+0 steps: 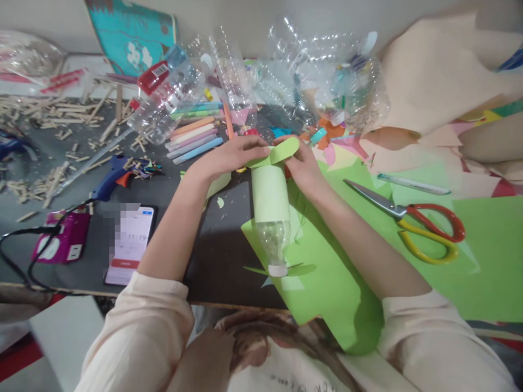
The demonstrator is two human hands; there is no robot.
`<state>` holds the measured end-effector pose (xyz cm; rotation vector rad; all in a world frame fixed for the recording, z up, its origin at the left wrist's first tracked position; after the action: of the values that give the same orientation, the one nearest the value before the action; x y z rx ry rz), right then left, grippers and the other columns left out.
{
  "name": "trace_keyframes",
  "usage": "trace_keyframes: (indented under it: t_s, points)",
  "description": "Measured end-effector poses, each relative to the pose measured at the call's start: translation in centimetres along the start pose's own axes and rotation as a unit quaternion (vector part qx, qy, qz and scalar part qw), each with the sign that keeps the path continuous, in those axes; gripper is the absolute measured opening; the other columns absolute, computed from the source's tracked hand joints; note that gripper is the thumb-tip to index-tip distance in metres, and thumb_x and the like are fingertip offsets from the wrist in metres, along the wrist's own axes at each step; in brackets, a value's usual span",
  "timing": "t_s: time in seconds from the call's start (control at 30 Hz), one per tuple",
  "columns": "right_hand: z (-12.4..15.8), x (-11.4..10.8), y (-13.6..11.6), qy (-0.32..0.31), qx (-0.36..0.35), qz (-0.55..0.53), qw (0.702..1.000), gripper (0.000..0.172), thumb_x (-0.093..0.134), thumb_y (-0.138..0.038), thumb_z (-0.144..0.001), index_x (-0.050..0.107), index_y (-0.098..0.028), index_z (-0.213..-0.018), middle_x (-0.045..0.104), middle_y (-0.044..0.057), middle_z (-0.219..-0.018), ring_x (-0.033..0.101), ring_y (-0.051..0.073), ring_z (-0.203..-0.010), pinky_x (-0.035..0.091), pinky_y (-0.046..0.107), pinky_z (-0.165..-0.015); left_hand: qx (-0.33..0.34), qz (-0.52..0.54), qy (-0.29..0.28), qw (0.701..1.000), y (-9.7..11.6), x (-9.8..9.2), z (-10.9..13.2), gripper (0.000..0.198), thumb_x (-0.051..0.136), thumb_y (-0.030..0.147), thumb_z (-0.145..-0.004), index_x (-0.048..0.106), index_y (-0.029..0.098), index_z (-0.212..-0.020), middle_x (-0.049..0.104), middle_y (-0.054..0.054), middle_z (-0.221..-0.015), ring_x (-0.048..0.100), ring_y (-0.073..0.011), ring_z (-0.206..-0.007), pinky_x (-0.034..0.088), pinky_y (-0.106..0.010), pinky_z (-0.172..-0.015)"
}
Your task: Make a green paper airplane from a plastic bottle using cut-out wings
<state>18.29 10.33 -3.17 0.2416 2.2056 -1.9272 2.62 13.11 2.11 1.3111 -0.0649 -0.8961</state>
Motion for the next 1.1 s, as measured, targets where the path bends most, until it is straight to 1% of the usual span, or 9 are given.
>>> trace_keyframes:
  t_s: [0.1, 0.2, 0.3, 0.47, 0.6, 0.73, 0.93, 1.03, 1.1]
  points:
    - [-0.01, 0.09, 0.02, 0.001, -0.001, -0.007, 1.0, 0.035, 0.053, -0.06, -0.08, 0.052, -0.027, -0.09, 0.064, 0.002, -0.095, 0.059, 0.024, -0.097, 0.049, 0.045, -0.09, -0.008, -0.006, 0.004, 1.0, -0.01, -0.02, -0.02, 0.027, 0.054, 0.034, -0.081, 0.064, 0.018, -0.1, 0.065, -0.004, -0.102, 0.057, -0.0199, -0.099, 0.041, -0.029, -0.084]
    - [-0.05, 0.12, -0.05, -0.008, -0.006, -0.007, 1.0, 0.035, 0.057, -0.059, -0.079, 0.052, -0.026, -0.092, 0.064, 0.003, -0.098, 0.06, 0.023, -0.097, 0.05, 0.041, -0.089, -0.015, -0.025, 0.014, 0.999, -0.06, 0.02, -0.16, 0.026, 0.053, 0.033, -0.08, 0.064, 0.017, -0.098, 0.065, -0.004, -0.098, 0.057, -0.0198, -0.095, 0.04, -0.029, -0.083]
    - [0.04, 0.14, -0.22, -0.01, -0.01, -0.011, 1.0, 0.035, 0.056, -0.059, -0.08, 0.051, -0.026, -0.091, 0.064, 0.002, -0.096, 0.06, 0.022, -0.096, 0.051, 0.041, -0.087, -0.017, -0.026, 0.011, 0.999, -0.05, 0.14, -0.28, 0.028, 0.053, 0.034, -0.08, 0.064, 0.016, -0.099, 0.064, -0.004, -0.099, 0.057, -0.0194, -0.094, 0.04, -0.029, -0.081]
    - [0.27, 0.21, -0.21, -0.012, -0.01, -0.007, 1.0, 0.029, 0.055, -0.053, -0.082, 0.051, -0.025, -0.09, 0.063, 0.001, -0.097, 0.058, 0.022, -0.1, 0.048, 0.046, -0.094, -0.024, -0.017, 0.007, 1.0, 0.04, 0.2, -0.16, 0.032, 0.052, 0.036, -0.079, 0.063, 0.015, -0.1, 0.064, -0.005, -0.101, 0.057, -0.0191, -0.093, 0.041, -0.029, -0.081]
    - [0.24, 0.18, -0.06, -0.02, 0.008, -0.004, 1.0, 0.025, 0.056, -0.049, -0.083, 0.052, -0.026, -0.092, 0.063, 0.002, -0.1, 0.058, 0.023, -0.102, 0.047, 0.046, -0.096, -0.005, -0.039, -0.013, 0.999, 0.09, 0.01, 0.11, 0.034, 0.05, 0.038, -0.08, 0.062, 0.016, -0.104, 0.063, -0.004, -0.105, 0.056, -0.0195, -0.098, 0.041, -0.029, -0.084]
    - [0.19, 0.19, -0.13, -0.022, 0.003, -0.016, 1.0, 0.026, 0.056, -0.05, -0.084, 0.054, -0.025, -0.092, 0.063, 0.002, -0.102, 0.058, 0.023, -0.105, 0.046, 0.045, -0.097, -0.016, -0.051, 0.005, 0.999, -0.14, -0.05, 0.04, 0.031, 0.049, 0.035, -0.079, 0.063, 0.018, -0.101, 0.062, -0.002, -0.104, 0.056, -0.0187, -0.097, 0.041, -0.027, -0.08]
    - [0.21, 0.25, -0.37, -0.017, 0.001, -0.04, 0.999, 0.031, 0.058, -0.052, -0.082, 0.055, -0.023, -0.091, 0.064, 0.002, -0.102, 0.059, 0.021, -0.103, 0.047, 0.043, -0.096, -0.055, -0.024, 0.029, 0.998, -0.15, 0.4, -0.12, 0.026, 0.049, 0.033, -0.08, 0.063, 0.019, -0.097, 0.061, -0.002, -0.096, 0.057, -0.0178, -0.091, 0.042, -0.026, -0.073]
    - [0.18, 0.16, -0.57, -0.027, 0.007, -0.04, 0.999, 0.03, 0.057, -0.052, -0.083, 0.055, -0.024, -0.091, 0.064, 0.002, -0.103, 0.06, 0.021, -0.102, 0.049, 0.042, -0.095, -0.057, 0.0, 0.021, 0.998, -0.04, 0.42, -0.04, 0.025, 0.049, 0.033, -0.081, 0.062, 0.018, -0.096, 0.061, -0.003, -0.092, 0.058, -0.017, -0.088, 0.043, -0.025, -0.07]
    - [0.16, 0.1, -0.66, -0.033, 0.017, -0.036, 0.999, 0.028, 0.056, -0.051, -0.084, 0.054, -0.024, -0.092, 0.064, 0.002, -0.103, 0.06, 0.021, -0.102, 0.05, 0.042, -0.092, -0.049, 0.006, 0.013, 0.999, -0.03, 0.3, 0.04, 0.024, 0.05, 0.033, -0.081, 0.062, 0.018, -0.096, 0.061, -0.003, -0.094, 0.058, -0.0169, -0.089, 0.043, -0.024, -0.069]
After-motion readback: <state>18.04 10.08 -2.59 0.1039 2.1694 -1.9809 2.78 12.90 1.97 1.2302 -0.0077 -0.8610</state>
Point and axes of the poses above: each hand's wrist, its own z-axis away from the middle knuckle, its own x-axis out of the palm, y = z × x, the point moved 2 cm from there along -z, towards the middle knuckle
